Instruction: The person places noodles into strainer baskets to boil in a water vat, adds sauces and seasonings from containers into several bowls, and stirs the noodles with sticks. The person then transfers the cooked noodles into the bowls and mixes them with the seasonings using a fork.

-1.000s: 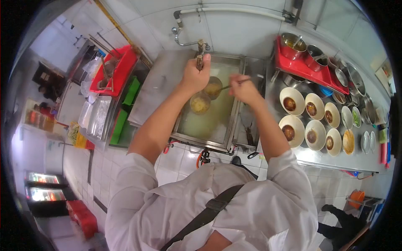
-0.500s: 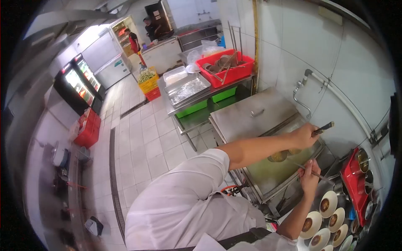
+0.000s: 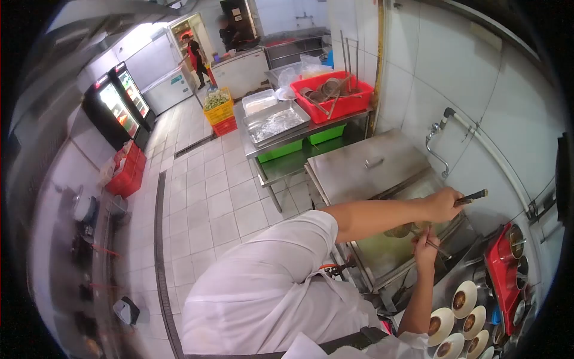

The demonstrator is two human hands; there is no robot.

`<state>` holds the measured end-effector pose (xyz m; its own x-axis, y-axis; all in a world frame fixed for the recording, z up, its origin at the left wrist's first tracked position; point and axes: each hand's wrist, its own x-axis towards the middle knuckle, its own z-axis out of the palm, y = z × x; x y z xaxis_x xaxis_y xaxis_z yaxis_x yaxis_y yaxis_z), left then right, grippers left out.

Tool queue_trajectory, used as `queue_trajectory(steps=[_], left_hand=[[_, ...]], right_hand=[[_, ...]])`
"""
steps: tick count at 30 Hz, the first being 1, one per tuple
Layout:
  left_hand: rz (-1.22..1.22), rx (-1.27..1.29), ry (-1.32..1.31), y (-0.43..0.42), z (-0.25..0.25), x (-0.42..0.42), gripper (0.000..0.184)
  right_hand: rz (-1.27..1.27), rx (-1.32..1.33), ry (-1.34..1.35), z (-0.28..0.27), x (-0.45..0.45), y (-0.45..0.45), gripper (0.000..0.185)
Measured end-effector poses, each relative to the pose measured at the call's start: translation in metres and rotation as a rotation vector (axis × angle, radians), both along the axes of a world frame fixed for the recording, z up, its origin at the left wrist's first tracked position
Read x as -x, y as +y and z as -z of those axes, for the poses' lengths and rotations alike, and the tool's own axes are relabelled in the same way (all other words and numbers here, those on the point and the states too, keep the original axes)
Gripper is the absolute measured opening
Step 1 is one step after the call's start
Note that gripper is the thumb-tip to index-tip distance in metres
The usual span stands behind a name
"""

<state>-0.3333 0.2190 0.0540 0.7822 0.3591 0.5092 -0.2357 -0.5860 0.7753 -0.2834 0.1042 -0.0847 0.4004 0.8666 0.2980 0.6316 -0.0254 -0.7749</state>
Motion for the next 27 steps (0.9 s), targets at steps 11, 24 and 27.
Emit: queue_trajectory(steps=[11, 24, 27], left_hand=[[-0.02, -0.067, 0.001, -0.013, 0.002, -0.003, 0.023], [-0.315, 0.149, 0.244, -0.004, -0.042, 0.047, 0.059], [-0.258, 0.088, 0.019, 0.032, -0.019, 0.022, 0.046]], right_hand=[[-0.239, -0.042, 0.254, 0.007, -0.006, -0.015, 0.038], [0.399, -0.298, 0.542, -0.055, -0.021, -0.151, 0.04], [0.374, -0.248, 0.501, -0.055, -0.022, -0.175, 0.04]])
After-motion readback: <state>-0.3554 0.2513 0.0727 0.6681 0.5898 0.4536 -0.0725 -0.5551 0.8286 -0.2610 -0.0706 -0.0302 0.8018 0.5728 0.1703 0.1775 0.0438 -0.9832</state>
